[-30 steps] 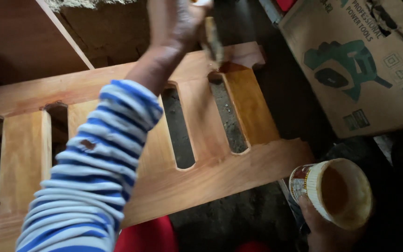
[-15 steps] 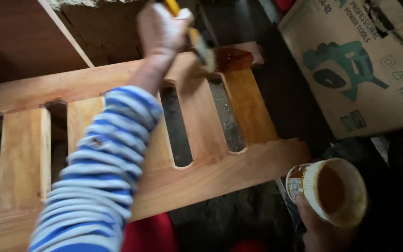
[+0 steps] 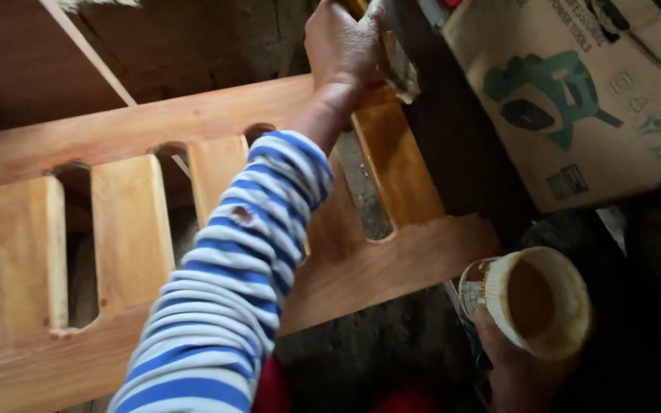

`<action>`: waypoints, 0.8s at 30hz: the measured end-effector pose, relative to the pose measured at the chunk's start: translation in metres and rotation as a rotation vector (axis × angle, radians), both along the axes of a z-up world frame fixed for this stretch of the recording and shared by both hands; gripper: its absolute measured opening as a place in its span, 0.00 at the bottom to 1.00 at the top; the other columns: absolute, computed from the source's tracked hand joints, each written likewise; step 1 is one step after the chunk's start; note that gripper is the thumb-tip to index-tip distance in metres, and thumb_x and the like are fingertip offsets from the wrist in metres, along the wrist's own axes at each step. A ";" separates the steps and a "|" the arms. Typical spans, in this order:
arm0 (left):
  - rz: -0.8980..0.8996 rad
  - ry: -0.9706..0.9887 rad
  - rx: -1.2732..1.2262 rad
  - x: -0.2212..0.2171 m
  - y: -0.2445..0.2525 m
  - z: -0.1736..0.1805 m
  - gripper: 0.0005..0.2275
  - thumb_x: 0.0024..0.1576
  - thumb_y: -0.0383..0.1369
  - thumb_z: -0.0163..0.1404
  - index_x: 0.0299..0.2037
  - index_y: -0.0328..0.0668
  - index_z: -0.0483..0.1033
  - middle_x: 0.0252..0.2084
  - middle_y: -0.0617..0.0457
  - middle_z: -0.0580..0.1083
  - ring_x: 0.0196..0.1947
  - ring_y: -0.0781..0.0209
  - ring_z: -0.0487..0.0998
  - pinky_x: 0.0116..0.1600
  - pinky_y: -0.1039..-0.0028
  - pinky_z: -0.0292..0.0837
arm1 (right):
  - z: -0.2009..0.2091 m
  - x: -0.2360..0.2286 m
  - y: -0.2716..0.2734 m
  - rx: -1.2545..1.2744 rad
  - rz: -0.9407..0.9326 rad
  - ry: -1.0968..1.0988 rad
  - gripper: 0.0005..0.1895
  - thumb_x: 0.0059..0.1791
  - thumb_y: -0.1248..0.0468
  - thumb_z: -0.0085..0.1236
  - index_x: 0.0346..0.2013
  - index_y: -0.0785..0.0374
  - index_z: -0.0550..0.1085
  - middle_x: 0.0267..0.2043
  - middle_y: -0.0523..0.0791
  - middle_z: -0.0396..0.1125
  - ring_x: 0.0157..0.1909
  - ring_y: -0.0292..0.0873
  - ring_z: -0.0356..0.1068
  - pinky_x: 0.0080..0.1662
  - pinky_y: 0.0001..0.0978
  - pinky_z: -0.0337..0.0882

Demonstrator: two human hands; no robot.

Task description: Applying stain or varnish to a wooden furniture component using a paintbrush

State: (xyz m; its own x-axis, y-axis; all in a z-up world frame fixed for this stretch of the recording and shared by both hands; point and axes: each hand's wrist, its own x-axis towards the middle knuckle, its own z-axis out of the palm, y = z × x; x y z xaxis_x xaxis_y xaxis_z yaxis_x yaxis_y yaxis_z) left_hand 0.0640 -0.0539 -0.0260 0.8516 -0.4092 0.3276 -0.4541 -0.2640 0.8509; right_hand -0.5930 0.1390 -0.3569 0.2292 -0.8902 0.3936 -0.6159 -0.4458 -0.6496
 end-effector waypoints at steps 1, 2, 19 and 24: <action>0.025 0.036 -0.011 -0.001 -0.005 -0.007 0.22 0.45 0.53 0.53 0.29 0.39 0.82 0.34 0.38 0.82 0.40 0.37 0.83 0.43 0.56 0.74 | 0.020 0.019 -0.008 -0.003 -0.004 0.012 0.53 0.34 0.64 0.69 0.71 0.73 0.58 0.71 0.61 0.55 0.71 0.59 0.56 0.72 0.53 0.54; 0.052 0.068 -0.023 0.000 -0.011 -0.013 0.22 0.46 0.54 0.50 0.31 0.42 0.81 0.35 0.39 0.83 0.41 0.36 0.82 0.45 0.55 0.73 | 0.041 0.040 -0.017 -0.008 -0.005 0.021 0.53 0.34 0.64 0.69 0.71 0.73 0.58 0.71 0.61 0.55 0.71 0.59 0.56 0.72 0.53 0.54; 0.323 -0.407 0.075 0.129 0.205 -0.004 0.18 0.52 0.48 0.60 0.18 0.50 0.72 0.17 0.58 0.74 0.18 0.61 0.76 0.27 0.60 0.66 | 0.340 0.291 -0.013 0.293 -0.088 -0.494 0.42 0.37 0.73 0.60 0.66 0.73 0.62 0.63 0.55 0.62 0.62 0.50 0.65 0.62 0.43 0.68; 0.345 -0.473 0.097 0.121 0.210 0.025 0.17 0.52 0.47 0.61 0.19 0.49 0.72 0.17 0.59 0.75 0.19 0.61 0.79 0.28 0.60 0.69 | 0.338 0.297 -0.017 0.294 -0.046 -0.504 0.41 0.38 0.73 0.60 0.67 0.73 0.61 0.63 0.56 0.62 0.62 0.51 0.64 0.62 0.43 0.68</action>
